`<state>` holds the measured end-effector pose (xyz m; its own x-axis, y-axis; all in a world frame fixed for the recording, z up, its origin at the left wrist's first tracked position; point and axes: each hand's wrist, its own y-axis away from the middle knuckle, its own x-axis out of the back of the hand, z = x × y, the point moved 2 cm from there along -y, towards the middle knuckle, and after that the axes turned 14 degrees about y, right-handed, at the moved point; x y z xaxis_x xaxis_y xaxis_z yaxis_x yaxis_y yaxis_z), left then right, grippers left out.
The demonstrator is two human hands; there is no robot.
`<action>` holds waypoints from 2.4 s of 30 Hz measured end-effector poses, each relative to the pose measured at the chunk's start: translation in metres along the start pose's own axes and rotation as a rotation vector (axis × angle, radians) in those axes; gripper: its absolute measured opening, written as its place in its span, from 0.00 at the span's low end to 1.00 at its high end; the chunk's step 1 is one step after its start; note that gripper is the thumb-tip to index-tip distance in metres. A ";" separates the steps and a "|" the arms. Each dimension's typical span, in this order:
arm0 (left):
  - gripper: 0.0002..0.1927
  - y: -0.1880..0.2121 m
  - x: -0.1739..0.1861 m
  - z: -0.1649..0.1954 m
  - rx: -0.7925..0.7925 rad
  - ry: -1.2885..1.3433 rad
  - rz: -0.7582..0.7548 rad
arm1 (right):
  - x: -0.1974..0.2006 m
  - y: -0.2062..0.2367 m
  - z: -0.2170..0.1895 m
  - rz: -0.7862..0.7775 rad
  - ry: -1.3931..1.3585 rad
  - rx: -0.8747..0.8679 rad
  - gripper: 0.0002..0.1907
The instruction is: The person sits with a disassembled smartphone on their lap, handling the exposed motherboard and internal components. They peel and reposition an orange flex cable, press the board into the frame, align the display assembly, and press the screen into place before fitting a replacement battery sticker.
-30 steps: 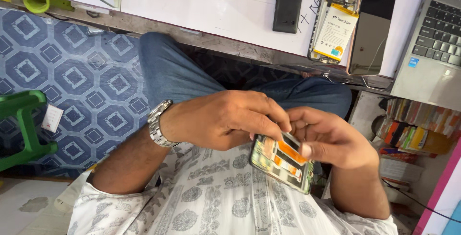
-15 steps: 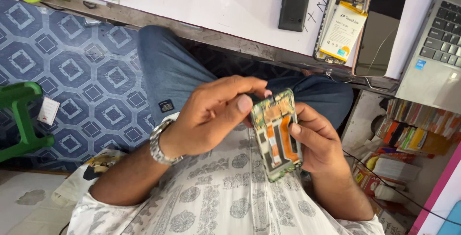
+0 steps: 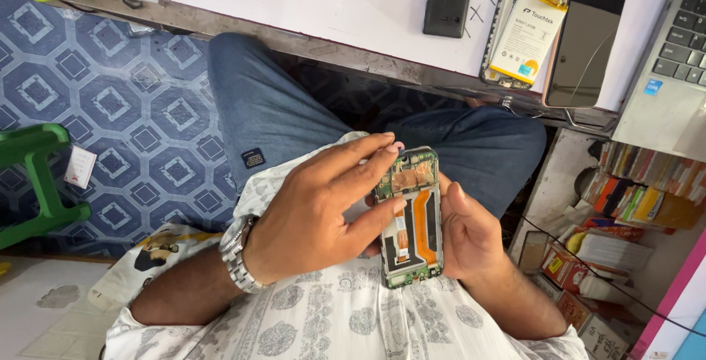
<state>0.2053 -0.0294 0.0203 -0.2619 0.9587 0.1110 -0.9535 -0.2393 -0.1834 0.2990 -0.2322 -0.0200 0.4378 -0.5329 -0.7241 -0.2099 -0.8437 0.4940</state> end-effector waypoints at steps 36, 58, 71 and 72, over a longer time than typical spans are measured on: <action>0.12 0.016 -0.033 -0.024 0.400 0.911 -0.077 | -0.016 0.021 -0.002 0.066 0.707 0.292 0.47; 0.14 0.000 -0.008 0.030 0.152 0.526 -0.124 | -0.032 0.038 -0.055 0.148 0.678 0.386 0.14; 0.11 0.014 -0.011 0.024 0.297 0.578 -0.186 | -0.037 0.040 -0.049 0.143 0.837 0.207 0.13; 0.13 0.015 -0.011 0.025 0.296 0.585 -0.179 | -0.037 0.040 -0.050 0.140 0.852 0.212 0.13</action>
<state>0.1901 -0.0474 0.0410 -0.0516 0.8931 -0.4468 -0.9971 -0.0211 0.0728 0.3179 -0.2433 0.0504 0.8799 -0.4748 -0.0173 -0.4312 -0.8134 0.3903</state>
